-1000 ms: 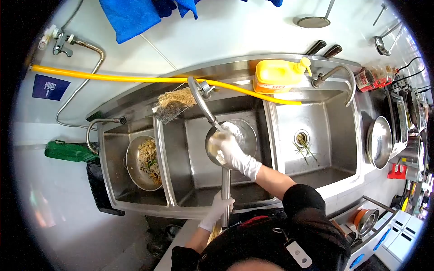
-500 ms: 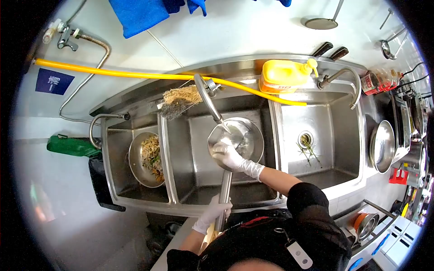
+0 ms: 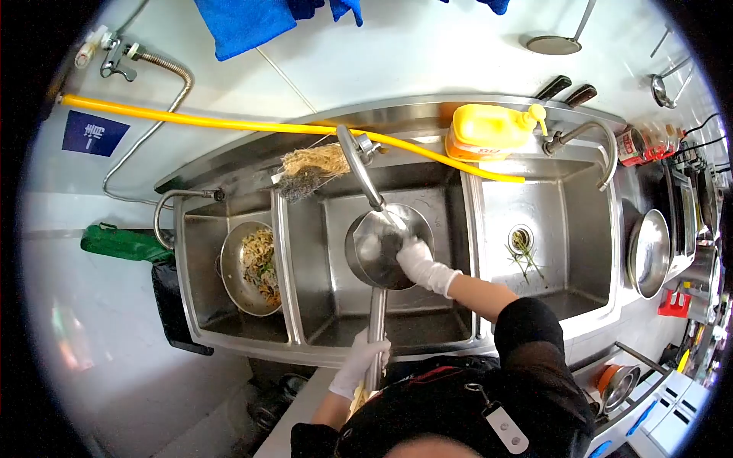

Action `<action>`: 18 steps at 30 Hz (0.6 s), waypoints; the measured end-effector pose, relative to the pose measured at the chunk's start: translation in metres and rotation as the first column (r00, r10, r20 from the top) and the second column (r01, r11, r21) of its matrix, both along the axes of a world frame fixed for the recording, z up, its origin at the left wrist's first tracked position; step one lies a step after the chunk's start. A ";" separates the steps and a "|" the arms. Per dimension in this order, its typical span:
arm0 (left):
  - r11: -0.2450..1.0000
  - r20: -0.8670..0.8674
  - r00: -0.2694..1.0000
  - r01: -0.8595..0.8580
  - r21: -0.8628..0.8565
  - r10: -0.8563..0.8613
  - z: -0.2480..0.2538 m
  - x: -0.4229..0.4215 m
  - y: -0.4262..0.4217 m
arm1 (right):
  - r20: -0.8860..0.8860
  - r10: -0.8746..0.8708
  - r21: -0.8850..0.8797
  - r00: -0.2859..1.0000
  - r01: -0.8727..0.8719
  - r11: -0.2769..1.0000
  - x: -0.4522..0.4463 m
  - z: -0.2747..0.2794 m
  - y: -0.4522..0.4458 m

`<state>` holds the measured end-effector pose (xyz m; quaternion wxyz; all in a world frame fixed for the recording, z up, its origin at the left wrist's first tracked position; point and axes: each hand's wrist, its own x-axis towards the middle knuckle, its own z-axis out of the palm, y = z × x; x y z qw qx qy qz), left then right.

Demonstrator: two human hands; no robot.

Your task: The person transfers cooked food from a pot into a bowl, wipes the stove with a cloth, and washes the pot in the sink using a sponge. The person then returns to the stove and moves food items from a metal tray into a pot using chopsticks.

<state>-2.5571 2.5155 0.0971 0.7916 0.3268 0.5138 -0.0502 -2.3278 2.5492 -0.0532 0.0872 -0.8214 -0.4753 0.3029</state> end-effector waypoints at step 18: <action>1.000 0.020 1.000 -0.017 -0.024 0.018 -0.006 0.002 -0.002 | 0.223 0.172 -0.102 0.960 -0.152 0.983 0.011 0.010 0.001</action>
